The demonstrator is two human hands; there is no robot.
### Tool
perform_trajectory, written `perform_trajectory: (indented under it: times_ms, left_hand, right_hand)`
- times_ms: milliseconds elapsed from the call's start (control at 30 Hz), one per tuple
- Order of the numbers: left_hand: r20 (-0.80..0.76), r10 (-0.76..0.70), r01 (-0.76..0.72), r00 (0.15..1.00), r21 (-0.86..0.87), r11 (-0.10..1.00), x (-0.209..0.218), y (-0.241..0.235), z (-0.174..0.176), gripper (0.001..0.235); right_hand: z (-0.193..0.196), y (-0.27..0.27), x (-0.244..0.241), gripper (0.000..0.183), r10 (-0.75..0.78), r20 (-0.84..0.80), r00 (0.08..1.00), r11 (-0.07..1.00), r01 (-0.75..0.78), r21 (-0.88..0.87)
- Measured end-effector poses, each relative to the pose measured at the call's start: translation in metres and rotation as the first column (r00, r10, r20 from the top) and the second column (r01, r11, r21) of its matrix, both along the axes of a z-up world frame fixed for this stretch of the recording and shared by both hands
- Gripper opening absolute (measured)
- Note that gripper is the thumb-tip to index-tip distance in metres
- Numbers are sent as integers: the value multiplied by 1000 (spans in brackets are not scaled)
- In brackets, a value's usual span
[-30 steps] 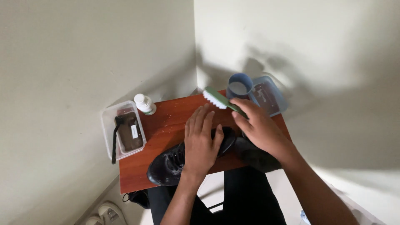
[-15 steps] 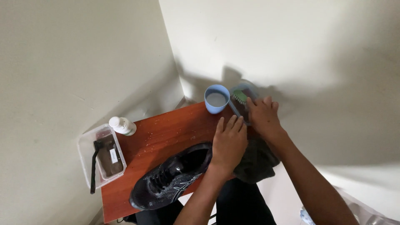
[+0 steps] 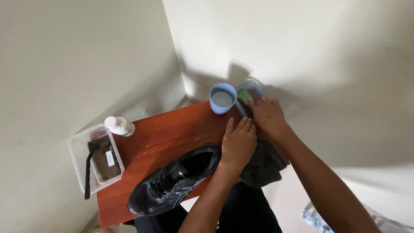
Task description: The person scrubs a black shoe with a green brush and cleaning solution, then wipes it with a cloth. They repeat the scrubbing and wiping process on different parts of the shoe.
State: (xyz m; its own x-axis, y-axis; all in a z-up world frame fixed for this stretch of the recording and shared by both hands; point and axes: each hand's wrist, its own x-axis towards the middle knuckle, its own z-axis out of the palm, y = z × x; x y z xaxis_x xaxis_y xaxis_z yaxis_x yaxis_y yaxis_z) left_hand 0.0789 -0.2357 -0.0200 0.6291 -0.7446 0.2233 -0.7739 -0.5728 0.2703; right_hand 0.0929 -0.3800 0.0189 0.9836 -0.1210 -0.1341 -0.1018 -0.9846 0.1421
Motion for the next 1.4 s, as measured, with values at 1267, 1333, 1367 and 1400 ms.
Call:
perform_trajectory:
  times_ms: [1267, 1333, 1367, 1400]
  left_hand:
    - [-36, 301, -301, 953, -217, 929, -68, 301, 39, 54]
    - [17, 339, -329, 941, -207, 922, -64, 304, 31, 65]
    - [95, 351, -338, 932, -130, 932, -66, 306, 28, 88]
    - [173, 354, -350, 919, -53, 935, -68, 307, 24, 112]
  right_hand:
    - [44, 14, -60, 38, -566, -113, 816, 416, 402, 816]
    - [54, 21, -52, 34, -575, -97, 812, 371, 365, 854]
    - [56, 23, -58, 31, -590, -88, 803, 360, 359, 861]
    - [57, 24, -64, 28, -605, -80, 792, 349, 353, 868]
